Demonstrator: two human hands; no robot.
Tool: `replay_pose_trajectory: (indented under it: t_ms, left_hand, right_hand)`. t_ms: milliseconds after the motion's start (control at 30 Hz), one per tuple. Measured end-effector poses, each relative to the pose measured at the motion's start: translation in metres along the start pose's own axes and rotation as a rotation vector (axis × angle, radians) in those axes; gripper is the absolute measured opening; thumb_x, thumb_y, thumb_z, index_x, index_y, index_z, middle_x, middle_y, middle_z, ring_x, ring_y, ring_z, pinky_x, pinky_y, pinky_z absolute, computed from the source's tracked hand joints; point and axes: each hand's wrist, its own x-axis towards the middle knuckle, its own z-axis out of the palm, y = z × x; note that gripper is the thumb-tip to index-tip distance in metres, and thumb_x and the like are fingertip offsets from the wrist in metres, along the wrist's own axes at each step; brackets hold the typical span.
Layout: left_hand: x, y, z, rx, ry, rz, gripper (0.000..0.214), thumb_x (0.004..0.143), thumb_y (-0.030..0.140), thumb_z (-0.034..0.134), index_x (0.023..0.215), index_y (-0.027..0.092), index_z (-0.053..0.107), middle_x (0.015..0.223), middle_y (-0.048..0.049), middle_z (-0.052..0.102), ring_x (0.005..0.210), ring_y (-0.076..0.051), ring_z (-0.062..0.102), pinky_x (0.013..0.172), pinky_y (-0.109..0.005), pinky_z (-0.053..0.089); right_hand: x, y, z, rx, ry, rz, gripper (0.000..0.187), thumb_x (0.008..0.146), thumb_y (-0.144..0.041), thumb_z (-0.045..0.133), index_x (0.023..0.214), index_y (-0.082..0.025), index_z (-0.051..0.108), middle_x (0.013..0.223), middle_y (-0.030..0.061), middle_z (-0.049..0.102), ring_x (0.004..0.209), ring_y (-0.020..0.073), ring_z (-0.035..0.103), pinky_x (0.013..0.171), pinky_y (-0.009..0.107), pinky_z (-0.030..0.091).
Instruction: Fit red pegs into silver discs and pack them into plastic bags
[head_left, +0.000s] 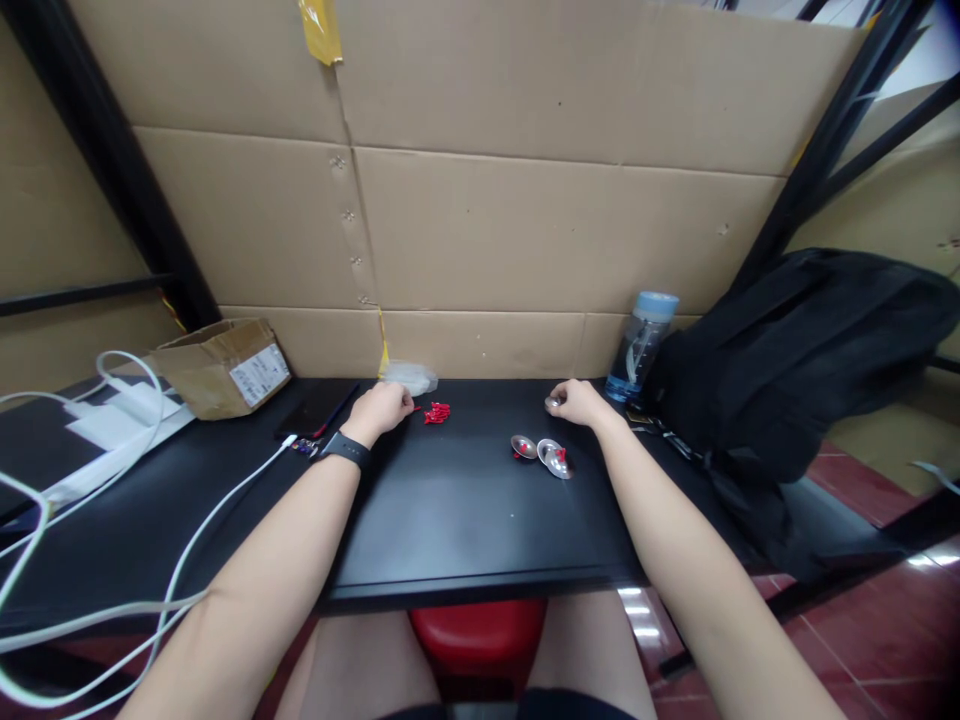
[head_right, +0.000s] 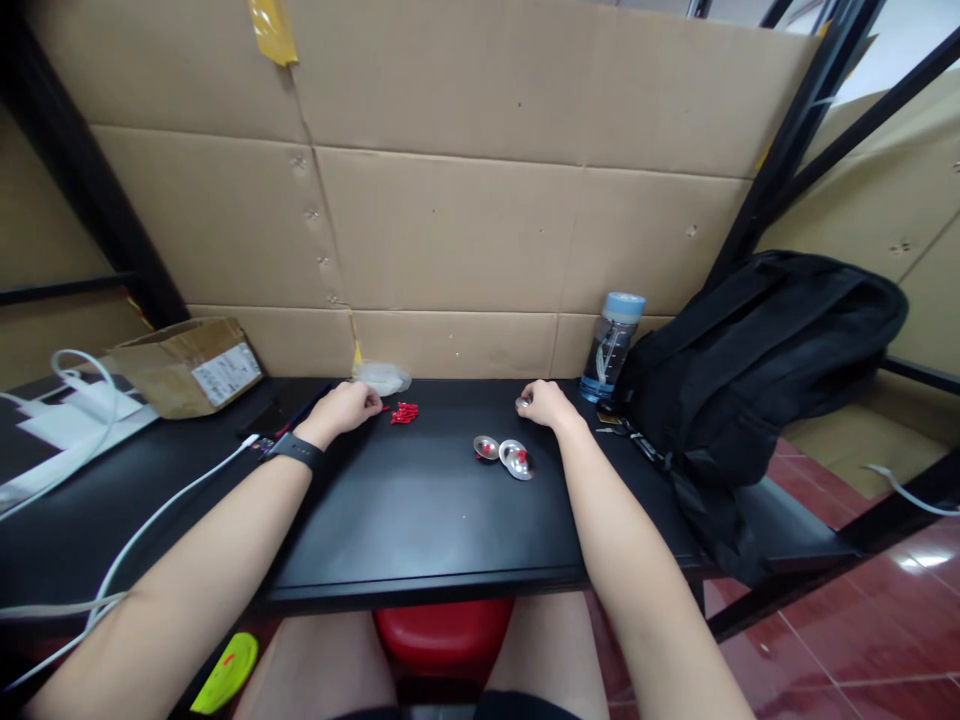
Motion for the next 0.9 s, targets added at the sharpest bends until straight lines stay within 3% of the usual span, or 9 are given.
replay_pose_trajectory:
  t_ms: [167, 367, 500, 600, 700, 767, 900]
  left_hand:
    - [-0.005, 0.015, -0.018, 0.08, 0.091, -0.03, 0.018, 0.088, 0.027, 0.057, 0.084, 0.022, 0.074, 0.089, -0.0105, 0.076, 0.083, -0.026, 0.071, 0.071, -0.03, 0.048]
    - [-0.005, 0.041, -0.022, 0.038, 0.288, 0.286, 0.019, 0.093, 0.028, 0.053, 0.087, 0.021, 0.069, 0.102, -0.0092, 0.072, 0.097, -0.025, 0.065, 0.084, -0.033, 0.049]
    - [-0.007, 0.051, -0.019, 0.04, 0.274, 0.328, 0.019, 0.092, 0.026, 0.054, 0.084, 0.021, 0.07, 0.1, -0.0083, 0.071, 0.094, -0.025, 0.064, 0.083, -0.035, 0.049]
    - [-0.009, 0.054, -0.017, 0.027, 0.242, 0.33, 0.018, 0.091, 0.025, 0.056, 0.082, 0.021, 0.072, 0.098, -0.0073, 0.072, 0.094, -0.025, 0.065, 0.084, -0.035, 0.049]
    - [-0.009, 0.054, -0.018, 0.012, 0.235, 0.316, 0.018, 0.09, 0.026, 0.058, 0.082, 0.022, 0.073, 0.098, -0.0068, 0.072, 0.095, -0.025, 0.066, 0.086, -0.035, 0.049]
    - [-0.009, 0.053, -0.018, -0.009, 0.233, 0.311, 0.018, 0.09, 0.026, 0.058, 0.083, 0.022, 0.074, 0.099, -0.0066, 0.073, 0.096, -0.025, 0.066, 0.087, -0.035, 0.05]
    - [-0.007, 0.05, -0.018, -0.063, 0.241, 0.298, 0.019, 0.09, 0.028, 0.057, 0.086, 0.022, 0.075, 0.099, -0.0069, 0.073, 0.097, -0.025, 0.066, 0.087, -0.034, 0.05]
  right_hand:
    - [0.0, 0.0, 0.001, 0.001, -0.001, -0.007, 0.033, 0.073, -0.023, 0.076, 0.105, -0.019, 0.078, 0.099, 0.0092, 0.079, 0.094, 0.0242, 0.073, 0.085, 0.028, 0.052]
    - [-0.001, 0.0, 0.002, -0.03, 0.035, -0.002, 0.036, 0.075, -0.029, 0.077, 0.11, -0.025, 0.076, 0.111, 0.008, 0.076, 0.103, 0.0266, 0.07, 0.087, 0.032, 0.053]
    - [0.0, -0.002, 0.002, -0.031, 0.081, -0.112, 0.035, 0.077, -0.03, 0.076, 0.111, -0.021, 0.076, 0.116, 0.0112, 0.072, 0.109, 0.0281, 0.067, 0.096, 0.037, 0.051]
    - [0.001, -0.009, -0.001, 0.014, 0.189, -0.236, 0.03, 0.079, -0.026, 0.074, 0.108, -0.019, 0.076, 0.12, 0.0129, 0.068, 0.114, 0.0279, 0.062, 0.103, 0.041, 0.047]
    - [-0.004, -0.021, -0.01, 0.137, 0.221, -0.302, 0.025, 0.082, -0.026, 0.071, 0.105, -0.019, 0.075, 0.114, 0.0105, 0.07, 0.103, 0.0236, 0.065, 0.095, 0.038, 0.05]
    - [-0.01, -0.03, -0.019, 0.247, 0.053, -0.315, 0.024, 0.084, -0.031, 0.07, 0.103, -0.019, 0.075, 0.097, 0.0064, 0.073, 0.085, 0.0191, 0.066, 0.08, 0.031, 0.052]
    - [-0.024, -0.041, -0.039, 0.372, -0.499, -0.321, 0.04, 0.072, -0.051, 0.081, 0.094, -0.017, 0.075, 0.077, 0.0011, 0.071, 0.067, 0.0145, 0.063, 0.061, 0.024, 0.045]
